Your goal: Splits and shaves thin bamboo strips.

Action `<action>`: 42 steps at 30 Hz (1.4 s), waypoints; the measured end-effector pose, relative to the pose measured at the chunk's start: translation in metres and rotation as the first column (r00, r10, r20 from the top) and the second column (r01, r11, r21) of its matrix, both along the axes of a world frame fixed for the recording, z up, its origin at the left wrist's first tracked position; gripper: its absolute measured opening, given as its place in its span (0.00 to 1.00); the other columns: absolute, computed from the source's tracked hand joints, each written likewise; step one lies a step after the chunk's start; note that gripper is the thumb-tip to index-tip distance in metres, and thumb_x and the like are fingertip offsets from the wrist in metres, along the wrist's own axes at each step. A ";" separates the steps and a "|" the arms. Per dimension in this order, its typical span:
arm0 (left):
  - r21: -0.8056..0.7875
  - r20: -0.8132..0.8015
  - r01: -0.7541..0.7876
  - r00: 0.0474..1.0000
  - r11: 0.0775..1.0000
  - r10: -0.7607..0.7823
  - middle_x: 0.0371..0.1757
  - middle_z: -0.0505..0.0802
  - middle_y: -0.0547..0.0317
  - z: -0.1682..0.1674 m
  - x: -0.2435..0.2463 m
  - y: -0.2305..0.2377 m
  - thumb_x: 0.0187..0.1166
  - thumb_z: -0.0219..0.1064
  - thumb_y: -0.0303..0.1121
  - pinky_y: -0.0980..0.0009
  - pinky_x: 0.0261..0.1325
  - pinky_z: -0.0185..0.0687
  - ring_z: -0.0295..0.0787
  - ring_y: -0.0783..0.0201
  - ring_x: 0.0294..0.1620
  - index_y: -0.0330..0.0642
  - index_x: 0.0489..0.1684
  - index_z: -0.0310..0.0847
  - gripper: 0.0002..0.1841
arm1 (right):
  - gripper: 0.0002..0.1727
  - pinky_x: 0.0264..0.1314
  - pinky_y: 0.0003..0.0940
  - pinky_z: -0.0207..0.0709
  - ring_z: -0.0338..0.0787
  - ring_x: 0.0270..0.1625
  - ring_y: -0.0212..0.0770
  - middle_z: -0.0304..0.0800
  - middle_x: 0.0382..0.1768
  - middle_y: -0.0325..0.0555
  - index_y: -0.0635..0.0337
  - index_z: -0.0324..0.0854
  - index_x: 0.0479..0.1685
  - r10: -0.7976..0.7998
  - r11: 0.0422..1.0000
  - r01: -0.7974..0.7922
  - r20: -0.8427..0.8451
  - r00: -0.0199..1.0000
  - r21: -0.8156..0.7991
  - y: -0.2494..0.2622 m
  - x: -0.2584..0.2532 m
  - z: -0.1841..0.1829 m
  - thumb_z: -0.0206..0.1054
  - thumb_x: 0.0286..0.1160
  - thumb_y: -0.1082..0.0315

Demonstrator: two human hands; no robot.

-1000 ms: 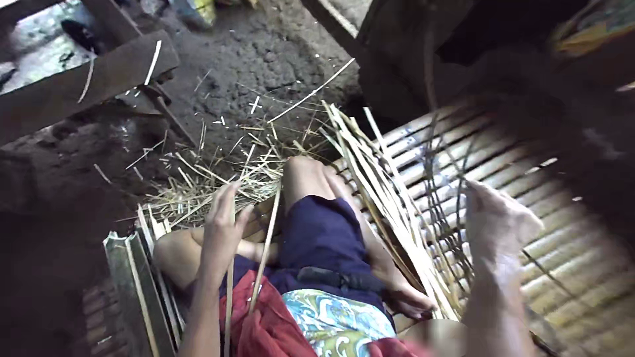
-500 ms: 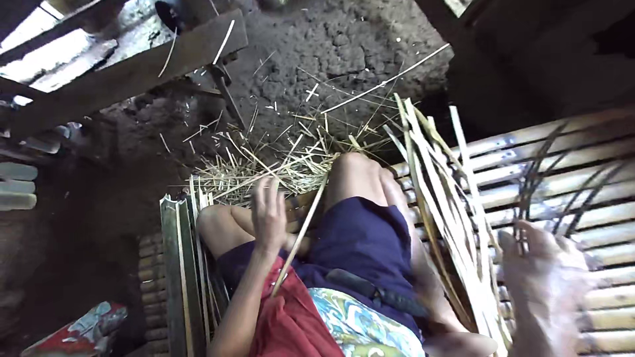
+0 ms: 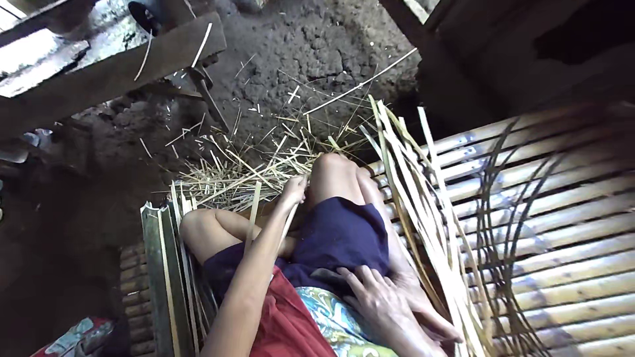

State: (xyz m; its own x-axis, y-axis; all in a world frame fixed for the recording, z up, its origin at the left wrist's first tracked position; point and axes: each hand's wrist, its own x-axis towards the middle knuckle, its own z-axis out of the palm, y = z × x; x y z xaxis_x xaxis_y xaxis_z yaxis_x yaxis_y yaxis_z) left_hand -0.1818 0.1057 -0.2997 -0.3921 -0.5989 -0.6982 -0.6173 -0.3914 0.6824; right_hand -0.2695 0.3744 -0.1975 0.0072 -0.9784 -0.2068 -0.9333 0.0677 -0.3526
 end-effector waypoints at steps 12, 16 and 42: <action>-0.063 -0.426 -0.171 0.896 0.983 0.128 0.33 0.91 0.69 0.129 0.118 0.150 0.90 0.52 0.29 0.87 0.26 0.68 0.72 0.86 0.21 0.35 0.63 0.82 0.15 | 0.09 0.44 0.21 0.82 0.86 0.38 0.20 0.90 0.41 0.33 0.57 0.85 0.52 -0.269 0.916 -0.027 0.661 0.701 0.401 -0.038 -0.067 -0.013 0.60 0.84 0.68; -0.401 -0.185 -0.145 0.980 0.905 0.075 0.31 0.90 0.65 0.133 0.127 0.155 0.90 0.56 0.30 0.83 0.29 0.71 0.74 0.80 0.22 0.35 0.63 0.83 0.14 | 0.17 0.45 0.60 0.85 0.92 0.46 0.64 0.90 0.46 0.62 0.62 0.88 0.54 0.091 0.992 -0.112 0.280 0.956 0.059 -0.018 -0.026 -0.002 0.74 0.68 0.64; 0.088 -0.702 -0.356 0.640 0.930 0.312 0.28 0.87 0.69 0.161 0.115 0.184 0.83 0.65 0.26 0.89 0.24 0.74 0.77 0.85 0.21 0.40 0.39 0.85 0.04 | 0.12 0.25 0.13 0.78 0.83 0.23 0.19 0.90 0.34 0.30 0.53 0.78 0.53 -0.203 0.969 -0.111 0.967 0.155 0.221 -0.040 0.002 0.065 0.48 0.86 0.69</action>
